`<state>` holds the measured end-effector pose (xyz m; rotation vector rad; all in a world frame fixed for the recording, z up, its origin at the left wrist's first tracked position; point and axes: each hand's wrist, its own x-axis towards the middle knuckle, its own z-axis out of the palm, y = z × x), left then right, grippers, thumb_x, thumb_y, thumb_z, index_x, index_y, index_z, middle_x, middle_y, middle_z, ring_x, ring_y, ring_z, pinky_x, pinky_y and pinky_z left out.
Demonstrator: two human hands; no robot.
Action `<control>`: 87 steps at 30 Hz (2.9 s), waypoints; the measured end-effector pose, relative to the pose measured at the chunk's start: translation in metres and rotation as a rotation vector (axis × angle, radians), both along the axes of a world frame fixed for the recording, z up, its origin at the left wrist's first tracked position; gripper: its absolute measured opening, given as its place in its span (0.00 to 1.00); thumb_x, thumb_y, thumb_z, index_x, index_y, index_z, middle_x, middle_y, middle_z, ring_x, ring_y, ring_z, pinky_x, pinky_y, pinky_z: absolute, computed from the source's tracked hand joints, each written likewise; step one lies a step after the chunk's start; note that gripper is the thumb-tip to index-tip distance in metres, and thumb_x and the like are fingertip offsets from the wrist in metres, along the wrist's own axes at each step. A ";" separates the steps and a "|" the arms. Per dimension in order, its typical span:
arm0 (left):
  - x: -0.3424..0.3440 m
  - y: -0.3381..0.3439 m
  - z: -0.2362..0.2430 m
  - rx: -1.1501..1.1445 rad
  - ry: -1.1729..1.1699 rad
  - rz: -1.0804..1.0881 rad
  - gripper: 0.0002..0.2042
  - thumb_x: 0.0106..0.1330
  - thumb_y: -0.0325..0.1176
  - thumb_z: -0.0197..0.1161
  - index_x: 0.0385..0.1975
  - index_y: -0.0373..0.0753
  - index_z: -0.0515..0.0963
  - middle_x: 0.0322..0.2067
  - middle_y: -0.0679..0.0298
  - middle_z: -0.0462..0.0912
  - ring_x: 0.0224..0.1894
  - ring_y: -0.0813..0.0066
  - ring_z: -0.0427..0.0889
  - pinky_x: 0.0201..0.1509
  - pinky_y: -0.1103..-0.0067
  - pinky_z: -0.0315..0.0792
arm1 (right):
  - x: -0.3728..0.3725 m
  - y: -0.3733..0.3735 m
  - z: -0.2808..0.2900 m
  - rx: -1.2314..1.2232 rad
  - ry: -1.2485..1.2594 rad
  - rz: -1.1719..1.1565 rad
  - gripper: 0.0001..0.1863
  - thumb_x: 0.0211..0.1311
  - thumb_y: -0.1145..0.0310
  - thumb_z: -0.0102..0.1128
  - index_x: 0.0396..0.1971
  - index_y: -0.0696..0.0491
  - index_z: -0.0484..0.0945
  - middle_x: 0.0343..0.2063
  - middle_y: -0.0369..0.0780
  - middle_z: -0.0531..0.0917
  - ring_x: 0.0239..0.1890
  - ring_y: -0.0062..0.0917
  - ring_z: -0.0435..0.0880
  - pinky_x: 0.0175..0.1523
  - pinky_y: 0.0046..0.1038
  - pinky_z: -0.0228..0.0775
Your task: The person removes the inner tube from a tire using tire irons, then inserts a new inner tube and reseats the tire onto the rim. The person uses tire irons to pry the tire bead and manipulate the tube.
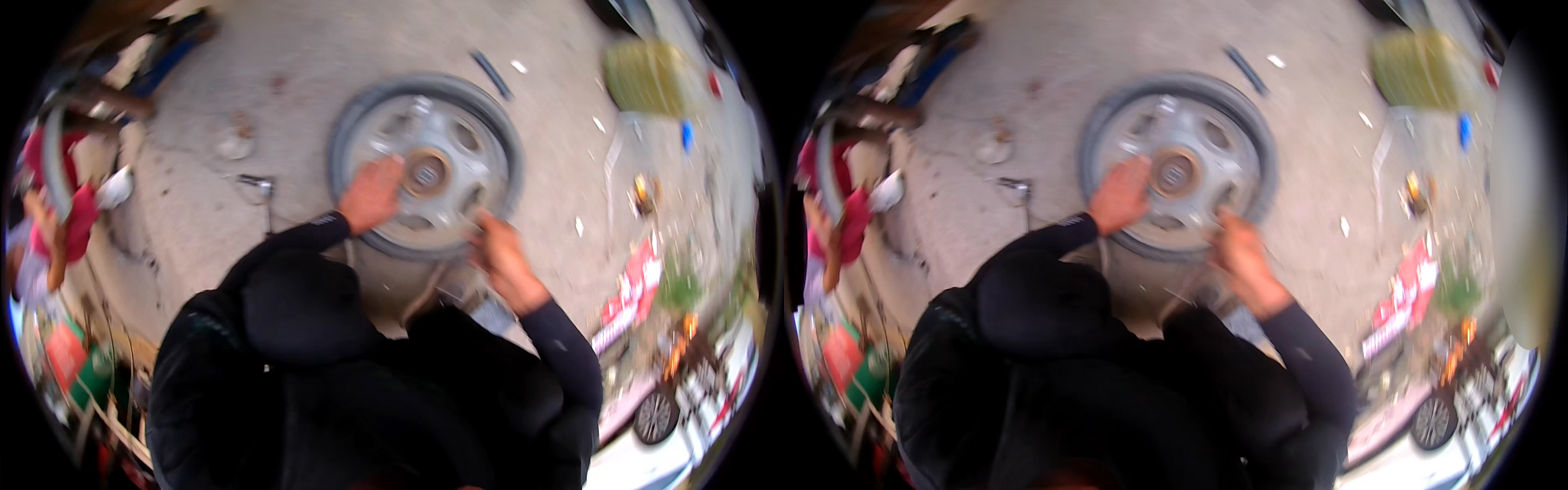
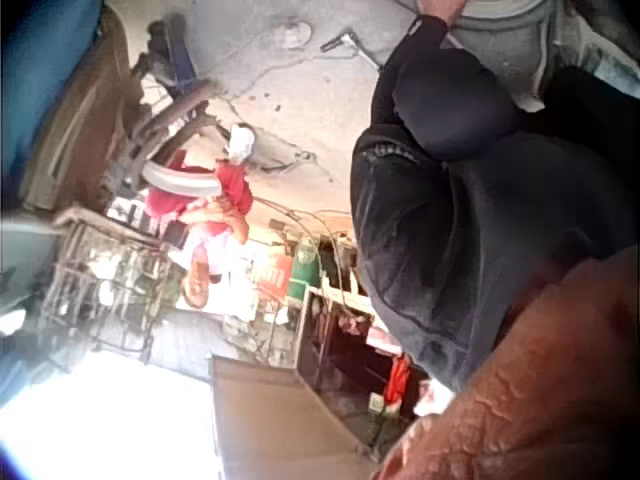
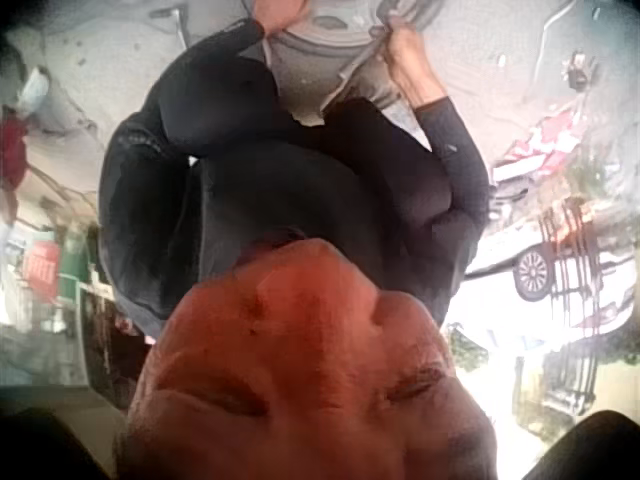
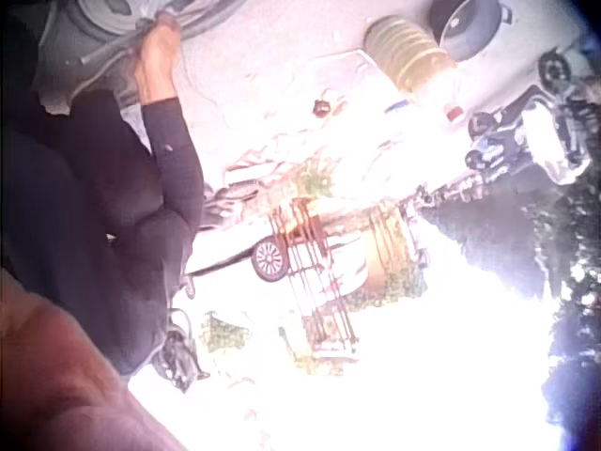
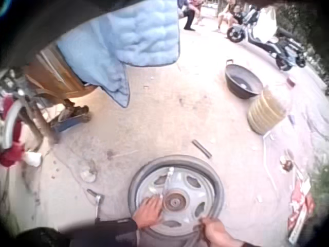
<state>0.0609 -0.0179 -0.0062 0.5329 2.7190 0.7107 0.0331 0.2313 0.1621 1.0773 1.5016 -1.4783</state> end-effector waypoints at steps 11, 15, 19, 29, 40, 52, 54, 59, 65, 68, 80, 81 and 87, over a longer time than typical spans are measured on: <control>0.010 0.004 -0.012 -0.021 0.177 -0.097 0.39 0.64 0.39 0.63 0.70 0.22 0.57 0.66 0.41 0.68 0.71 0.50 0.65 0.74 0.60 0.58 | 0.107 0.089 -0.028 0.341 0.109 0.353 0.21 0.74 0.54 0.55 0.34 0.60 0.77 0.17 0.43 0.78 0.21 0.33 0.81 0.30 0.37 0.72; 0.007 0.004 -0.013 -0.016 0.175 -0.081 0.39 0.64 0.38 0.63 0.71 0.22 0.56 0.66 0.41 0.68 0.71 0.50 0.65 0.75 0.60 0.57 | 0.137 0.122 -0.004 0.775 0.267 0.907 0.22 0.72 0.54 0.58 0.27 0.60 0.76 0.19 0.52 0.80 0.26 0.49 0.81 0.35 0.46 0.73; 0.006 0.004 -0.013 -0.030 0.198 -0.083 0.40 0.64 0.38 0.63 0.71 0.22 0.55 0.66 0.41 0.68 0.71 0.49 0.65 0.75 0.60 0.58 | 0.134 0.140 0.020 0.672 0.230 0.929 0.22 0.72 0.54 0.58 0.28 0.60 0.77 0.20 0.53 0.81 0.28 0.53 0.81 0.35 0.48 0.71; 0.003 0.007 -0.011 -0.065 0.156 -0.070 0.40 0.63 0.36 0.63 0.72 0.21 0.53 0.66 0.38 0.67 0.69 0.45 0.66 0.74 0.59 0.58 | 0.114 0.175 0.060 0.742 0.499 0.847 0.17 0.71 0.65 0.59 0.56 0.54 0.81 0.17 0.49 0.77 0.22 0.47 0.78 0.30 0.41 0.68; 0.008 0.004 -0.015 -0.108 0.185 -0.127 0.41 0.62 0.32 0.63 0.71 0.19 0.52 0.65 0.33 0.65 0.67 0.36 0.66 0.73 0.55 0.59 | 0.046 0.240 0.024 0.483 0.578 0.768 0.14 0.68 0.64 0.65 0.50 0.53 0.86 0.26 0.52 0.84 0.25 0.43 0.81 0.34 0.30 0.74; 0.005 0.012 -0.011 -0.104 0.112 -0.089 0.38 0.65 0.34 0.61 0.71 0.20 0.54 0.66 0.37 0.65 0.70 0.42 0.65 0.75 0.55 0.56 | -0.071 0.141 0.105 0.389 -0.019 0.645 0.17 0.72 0.62 0.54 0.32 0.62 0.79 0.22 0.41 0.81 0.20 0.31 0.78 0.27 0.37 0.68; 0.005 0.011 -0.005 -0.152 0.118 -0.072 0.38 0.66 0.36 0.60 0.71 0.21 0.54 0.66 0.38 0.65 0.70 0.45 0.65 0.76 0.55 0.55 | -0.057 0.130 0.108 0.195 -0.106 0.284 0.15 0.74 0.62 0.48 0.34 0.59 0.75 0.23 0.36 0.74 0.20 0.21 0.70 0.23 0.29 0.60; 0.016 0.014 -0.013 -0.118 0.157 -0.026 0.39 0.67 0.38 0.62 0.71 0.20 0.54 0.66 0.38 0.65 0.70 0.45 0.64 0.75 0.54 0.55 | -0.041 0.069 0.105 0.045 0.078 -0.143 0.13 0.72 0.62 0.49 0.38 0.59 0.72 0.27 0.39 0.76 0.20 0.22 0.72 0.23 0.28 0.59; 0.026 0.036 0.000 -0.053 0.168 0.038 0.43 0.65 0.44 0.64 0.70 0.19 0.53 0.67 0.38 0.65 0.70 0.43 0.64 0.73 0.53 0.58 | 0.023 -0.017 0.070 -0.064 0.140 -0.105 0.15 0.69 0.65 0.52 0.47 0.61 0.68 0.35 0.43 0.81 0.26 0.28 0.81 0.28 0.31 0.71; 0.016 0.028 0.006 0.019 0.125 -0.009 0.43 0.65 0.48 0.65 0.71 0.22 0.55 0.67 0.38 0.65 0.70 0.43 0.64 0.71 0.53 0.59 | 0.067 -0.029 0.004 -0.388 -0.022 0.050 0.17 0.74 0.63 0.54 0.53 0.60 0.70 0.39 0.43 0.84 0.30 0.29 0.84 0.32 0.31 0.76; 0.006 -0.020 0.014 0.084 0.134 -0.320 0.51 0.54 0.58 0.74 0.75 0.44 0.56 0.66 0.35 0.62 0.70 0.37 0.62 0.69 0.53 0.60 | 0.213 0.210 -0.205 0.709 0.676 1.135 0.22 0.64 0.51 0.64 0.28 0.58 0.79 0.20 0.50 0.80 0.24 0.46 0.80 0.30 0.47 0.69; 0.003 -0.023 0.018 0.041 0.149 -0.370 0.55 0.49 0.61 0.75 0.76 0.44 0.56 0.67 0.36 0.62 0.70 0.39 0.63 0.67 0.54 0.62 | 0.205 0.201 -0.191 0.672 0.586 1.074 0.22 0.65 0.52 0.64 0.27 0.58 0.79 0.20 0.49 0.79 0.23 0.44 0.79 0.29 0.46 0.68; 0.021 -0.022 -0.015 -0.067 0.169 -0.490 0.56 0.44 0.68 0.74 0.73 0.46 0.59 0.62 0.43 0.68 0.62 0.46 0.72 0.58 0.56 0.72 | 0.192 0.201 -0.142 0.615 0.502 0.960 0.22 0.69 0.52 0.60 0.24 0.57 0.78 0.16 0.43 0.75 0.19 0.34 0.72 0.26 0.40 0.61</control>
